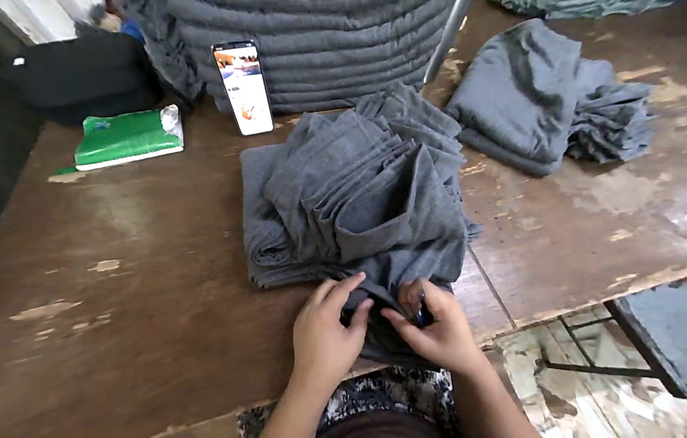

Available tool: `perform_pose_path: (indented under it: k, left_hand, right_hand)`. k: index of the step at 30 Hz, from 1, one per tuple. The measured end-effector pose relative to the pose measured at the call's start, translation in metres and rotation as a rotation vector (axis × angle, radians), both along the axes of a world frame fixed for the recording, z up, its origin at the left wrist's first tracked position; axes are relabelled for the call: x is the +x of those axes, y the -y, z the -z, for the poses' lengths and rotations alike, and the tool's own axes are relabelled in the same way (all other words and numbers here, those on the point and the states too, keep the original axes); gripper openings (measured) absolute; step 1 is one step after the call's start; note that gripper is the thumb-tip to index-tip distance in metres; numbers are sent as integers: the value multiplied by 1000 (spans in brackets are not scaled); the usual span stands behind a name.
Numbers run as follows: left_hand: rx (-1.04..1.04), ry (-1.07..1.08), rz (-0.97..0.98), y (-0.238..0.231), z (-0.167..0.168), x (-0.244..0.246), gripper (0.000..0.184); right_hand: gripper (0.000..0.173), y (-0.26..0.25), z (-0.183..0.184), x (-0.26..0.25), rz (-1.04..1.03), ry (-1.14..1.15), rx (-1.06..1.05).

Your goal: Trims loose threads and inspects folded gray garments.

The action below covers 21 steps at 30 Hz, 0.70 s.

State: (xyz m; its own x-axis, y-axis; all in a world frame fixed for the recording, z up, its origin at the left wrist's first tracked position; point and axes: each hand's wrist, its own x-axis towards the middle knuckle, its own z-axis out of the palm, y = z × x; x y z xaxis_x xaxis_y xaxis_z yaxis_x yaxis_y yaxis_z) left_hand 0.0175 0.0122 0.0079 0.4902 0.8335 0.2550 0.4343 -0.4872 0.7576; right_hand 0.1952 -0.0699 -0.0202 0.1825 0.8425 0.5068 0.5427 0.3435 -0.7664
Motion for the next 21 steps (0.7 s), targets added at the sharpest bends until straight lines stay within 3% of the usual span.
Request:
perform_pose_path:
  k: [3,6,9,13,15,18,21]
  left_hand:
    - [-90,233,19,-8,1,2,36]
    - [-365,510,160,-12,-12,-5,40]
    - [-449,636,321,-15,-31,2,35]
    - [-358,676,162,-41,-59,20,40]
    - [-412,661,107,-52,-65,28,54]
    - [-441,712,69,-57,-60,35,80]
    - [-253,698,97,-42,-50,23,74]
  right_hand:
    - [19,17,1,14,172,64,-36]
    - [32,33,-15,50,344,83,-32]
    - [24,30,-61,66,297,66,167]
    - [19,-34,-103,61,281,66,468]
    - [17,-77,-93,58,289,21,326]
    - [32,-120,-67,64,296,-41,-83]
    - [26,-91,-67,60,233,22,-50]
